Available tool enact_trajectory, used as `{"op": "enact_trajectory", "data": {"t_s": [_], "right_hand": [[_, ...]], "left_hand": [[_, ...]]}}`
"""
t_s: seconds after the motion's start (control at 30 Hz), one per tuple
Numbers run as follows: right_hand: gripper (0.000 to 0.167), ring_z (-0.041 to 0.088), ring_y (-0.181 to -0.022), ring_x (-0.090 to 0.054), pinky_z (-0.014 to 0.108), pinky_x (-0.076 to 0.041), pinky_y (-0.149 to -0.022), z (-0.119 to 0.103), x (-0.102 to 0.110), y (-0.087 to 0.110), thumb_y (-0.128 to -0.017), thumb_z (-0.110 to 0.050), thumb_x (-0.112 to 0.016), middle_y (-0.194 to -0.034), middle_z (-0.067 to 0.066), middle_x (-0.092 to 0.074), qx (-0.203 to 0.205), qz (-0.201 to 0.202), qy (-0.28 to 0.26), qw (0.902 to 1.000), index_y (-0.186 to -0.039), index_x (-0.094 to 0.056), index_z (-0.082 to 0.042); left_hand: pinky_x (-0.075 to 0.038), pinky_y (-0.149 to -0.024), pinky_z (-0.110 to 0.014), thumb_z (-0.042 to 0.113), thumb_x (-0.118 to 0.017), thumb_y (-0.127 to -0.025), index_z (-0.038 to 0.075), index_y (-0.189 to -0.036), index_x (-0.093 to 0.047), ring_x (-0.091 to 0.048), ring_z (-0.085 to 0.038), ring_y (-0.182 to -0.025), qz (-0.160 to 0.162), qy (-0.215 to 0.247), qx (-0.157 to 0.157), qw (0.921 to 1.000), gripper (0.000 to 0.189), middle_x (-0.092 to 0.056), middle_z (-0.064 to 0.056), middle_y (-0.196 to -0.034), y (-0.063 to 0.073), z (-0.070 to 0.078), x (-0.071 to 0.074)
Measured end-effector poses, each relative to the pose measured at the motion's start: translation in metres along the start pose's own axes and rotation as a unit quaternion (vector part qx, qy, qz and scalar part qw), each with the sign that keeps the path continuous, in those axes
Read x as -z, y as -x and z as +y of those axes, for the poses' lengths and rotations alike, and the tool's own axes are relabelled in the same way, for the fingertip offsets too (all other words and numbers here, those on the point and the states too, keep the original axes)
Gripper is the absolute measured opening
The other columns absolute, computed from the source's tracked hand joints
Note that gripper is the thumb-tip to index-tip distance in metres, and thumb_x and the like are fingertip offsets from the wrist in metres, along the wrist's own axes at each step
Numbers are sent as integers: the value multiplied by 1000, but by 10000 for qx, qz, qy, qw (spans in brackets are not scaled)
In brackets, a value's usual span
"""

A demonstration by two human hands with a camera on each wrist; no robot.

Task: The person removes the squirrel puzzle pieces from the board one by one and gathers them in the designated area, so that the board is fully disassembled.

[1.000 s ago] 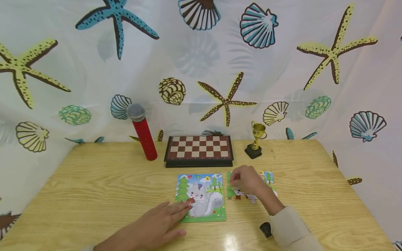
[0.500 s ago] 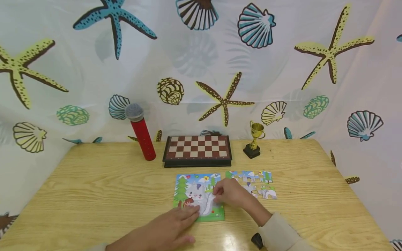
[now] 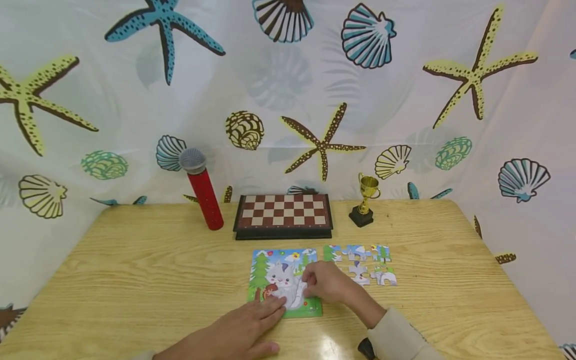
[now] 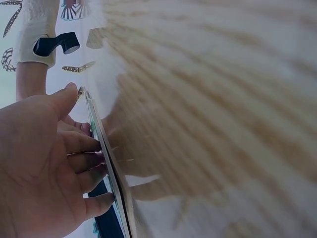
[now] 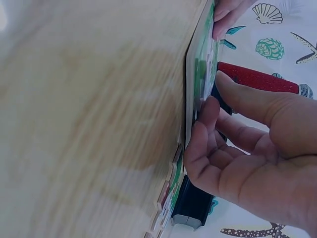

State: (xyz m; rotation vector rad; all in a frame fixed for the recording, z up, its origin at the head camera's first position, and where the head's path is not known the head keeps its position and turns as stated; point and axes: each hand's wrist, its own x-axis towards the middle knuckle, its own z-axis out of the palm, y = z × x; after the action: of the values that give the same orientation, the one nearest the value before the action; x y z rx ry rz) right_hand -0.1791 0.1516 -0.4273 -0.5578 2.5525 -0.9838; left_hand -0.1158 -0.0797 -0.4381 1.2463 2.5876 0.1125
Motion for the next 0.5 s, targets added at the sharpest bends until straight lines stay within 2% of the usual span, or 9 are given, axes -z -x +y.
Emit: {"op": "enact_trajectory", "data": {"t_s": [0.37, 0.5], "right_hand": [[6, 10, -73, -54, 20, -45, -64, 1, 3, 1, -86, -5, -67, -79, -1, -61, 275, 336, 58, 9990, -86, -62, -8], [6, 9, -75, -55, 19, -46, -67, 1, 5, 0, -87, -4, -66, -80, 0, -62, 334, 320, 15, 9989, -85, -62, -9]], "left_hand": [[-37, -109, -44, 56, -32, -98, 5, -144, -38, -33, -23, -142, 130, -112, -74, 9998, 70, -33, -9, -154, 2, 1, 1], [-37, -110, -44, 56, -33, -98, 5, -144, -39, -33, -22, -142, 137, -138, -64, 9998, 70, -33, -9, -154, 2, 1, 0]]}}
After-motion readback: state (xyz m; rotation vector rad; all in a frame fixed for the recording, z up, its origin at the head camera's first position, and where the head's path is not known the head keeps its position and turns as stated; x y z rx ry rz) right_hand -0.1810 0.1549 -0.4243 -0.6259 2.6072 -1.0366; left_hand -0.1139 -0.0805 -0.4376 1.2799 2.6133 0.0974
